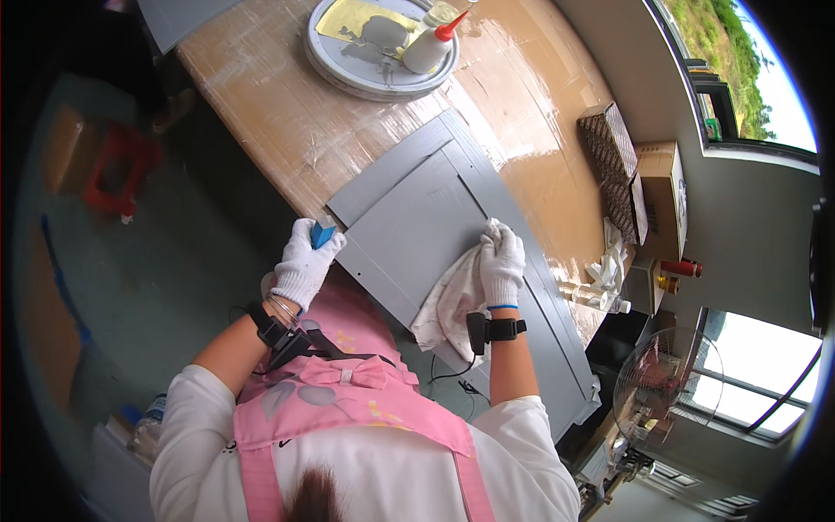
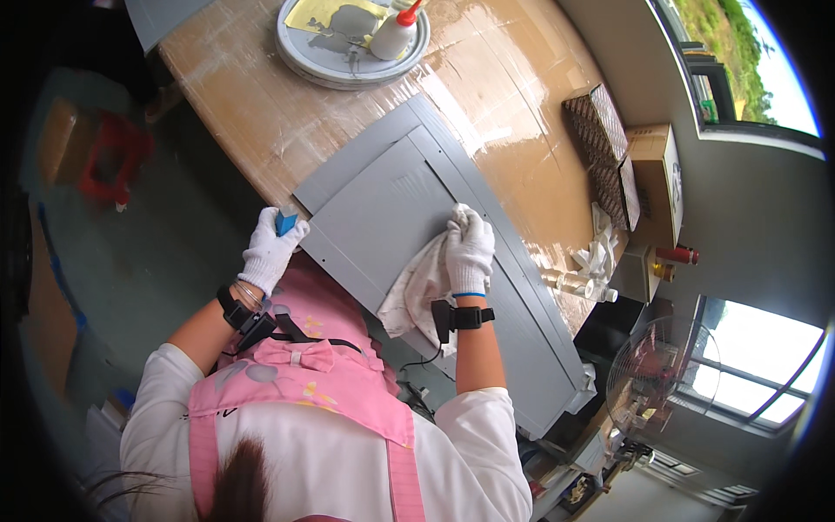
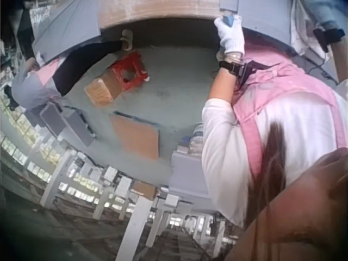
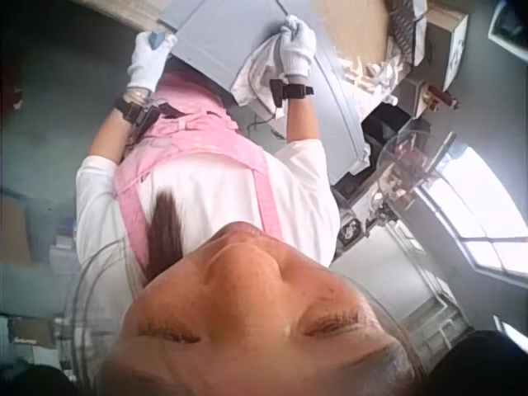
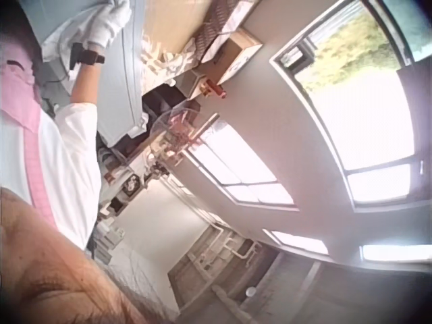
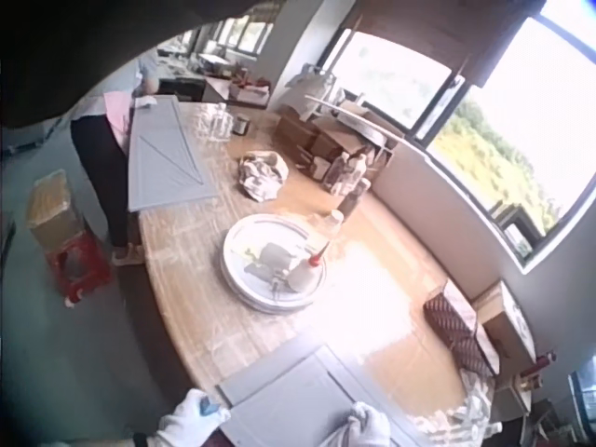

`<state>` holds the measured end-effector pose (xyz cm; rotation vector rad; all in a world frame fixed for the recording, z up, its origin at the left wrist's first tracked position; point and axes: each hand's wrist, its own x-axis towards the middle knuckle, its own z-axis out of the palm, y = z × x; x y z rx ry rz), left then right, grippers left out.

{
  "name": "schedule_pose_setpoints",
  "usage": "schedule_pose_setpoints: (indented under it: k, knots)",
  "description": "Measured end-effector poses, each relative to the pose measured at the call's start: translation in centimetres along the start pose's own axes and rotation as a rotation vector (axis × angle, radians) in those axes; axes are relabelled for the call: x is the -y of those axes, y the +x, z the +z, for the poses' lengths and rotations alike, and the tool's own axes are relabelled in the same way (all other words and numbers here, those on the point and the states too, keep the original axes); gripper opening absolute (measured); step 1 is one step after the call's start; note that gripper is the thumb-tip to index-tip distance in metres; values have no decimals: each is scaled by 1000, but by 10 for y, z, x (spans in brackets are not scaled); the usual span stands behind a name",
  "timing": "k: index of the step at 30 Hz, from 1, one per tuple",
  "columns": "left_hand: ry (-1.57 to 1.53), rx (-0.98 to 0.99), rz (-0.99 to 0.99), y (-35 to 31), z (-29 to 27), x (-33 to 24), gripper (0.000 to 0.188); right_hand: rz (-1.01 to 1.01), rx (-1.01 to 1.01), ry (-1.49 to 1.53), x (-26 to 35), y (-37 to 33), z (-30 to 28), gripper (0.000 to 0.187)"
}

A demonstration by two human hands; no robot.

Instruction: The recorder uses a scraper and sanding block to finish the surface of a grey furniture panel.

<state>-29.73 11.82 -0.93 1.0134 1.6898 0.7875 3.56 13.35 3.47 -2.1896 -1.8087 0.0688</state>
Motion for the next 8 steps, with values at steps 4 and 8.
schedule_pose_setpoints:
  k: [4, 8]
  knots:
    - [-100, 19, 51, -1, 5, -3, 29, -485, -7, 27, 118, 11, 19, 31]
    - [-173, -13, 27, 2, 12, 0, 29, -319, 289, -376, 150, 28, 56, 30]
